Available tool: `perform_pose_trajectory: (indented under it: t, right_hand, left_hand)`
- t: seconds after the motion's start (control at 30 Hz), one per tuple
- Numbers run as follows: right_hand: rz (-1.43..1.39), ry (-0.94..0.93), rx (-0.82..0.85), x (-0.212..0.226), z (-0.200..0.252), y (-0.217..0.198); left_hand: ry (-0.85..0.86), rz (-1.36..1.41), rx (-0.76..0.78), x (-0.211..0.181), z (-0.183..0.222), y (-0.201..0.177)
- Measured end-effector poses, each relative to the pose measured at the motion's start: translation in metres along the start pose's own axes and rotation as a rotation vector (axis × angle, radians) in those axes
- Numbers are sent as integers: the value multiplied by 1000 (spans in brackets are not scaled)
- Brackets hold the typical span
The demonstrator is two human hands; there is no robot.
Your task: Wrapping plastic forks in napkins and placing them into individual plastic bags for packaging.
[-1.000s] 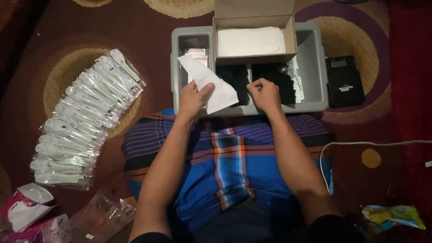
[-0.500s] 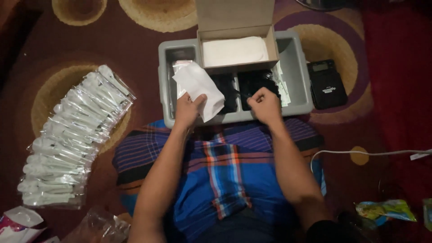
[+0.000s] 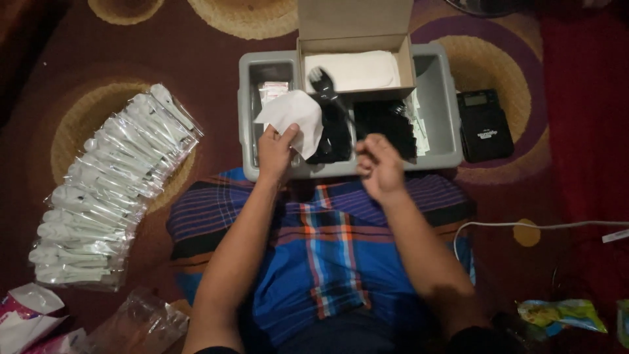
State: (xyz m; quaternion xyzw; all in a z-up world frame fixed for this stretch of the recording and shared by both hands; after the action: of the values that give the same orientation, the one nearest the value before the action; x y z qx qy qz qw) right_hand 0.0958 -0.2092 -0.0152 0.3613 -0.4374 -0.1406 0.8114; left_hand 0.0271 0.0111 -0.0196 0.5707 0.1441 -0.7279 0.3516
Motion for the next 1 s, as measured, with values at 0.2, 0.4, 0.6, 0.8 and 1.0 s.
perform_pose_trajectory:
  t: [0.2,0.4,0.6,0.8,1.0]
  right_hand:
    - [-61,156,21,-40,7,19]
    - [-7,147,27,-49,3,13]
    - [102,137,43,-61,0,7]
    - [137,121,60,-60,2,11]
    - [159,104,81,-59,2,9]
  left_hand:
    - [20,142,68,18,-7,-3]
    - [145,-88,36,-6,9,0]
    - [168,-177,-34,-10,11,-6]
    - [219,-309,-36,-19,11,-5]
    - [190,-253,-16,-28,12,-3]
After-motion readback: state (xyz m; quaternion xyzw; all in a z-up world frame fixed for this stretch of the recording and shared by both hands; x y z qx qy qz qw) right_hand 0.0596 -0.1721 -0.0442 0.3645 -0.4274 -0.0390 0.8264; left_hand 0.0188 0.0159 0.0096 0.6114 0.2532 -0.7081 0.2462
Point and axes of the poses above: each hand's wrist, its own z-axis away from the middle knuckle, its own y-axis out of the palm, x = y × z, the point moved 2 cm from there along -z, towards the middle knuckle, and after that the axes turned 11 degrees about -z, right-handed, at the moved point
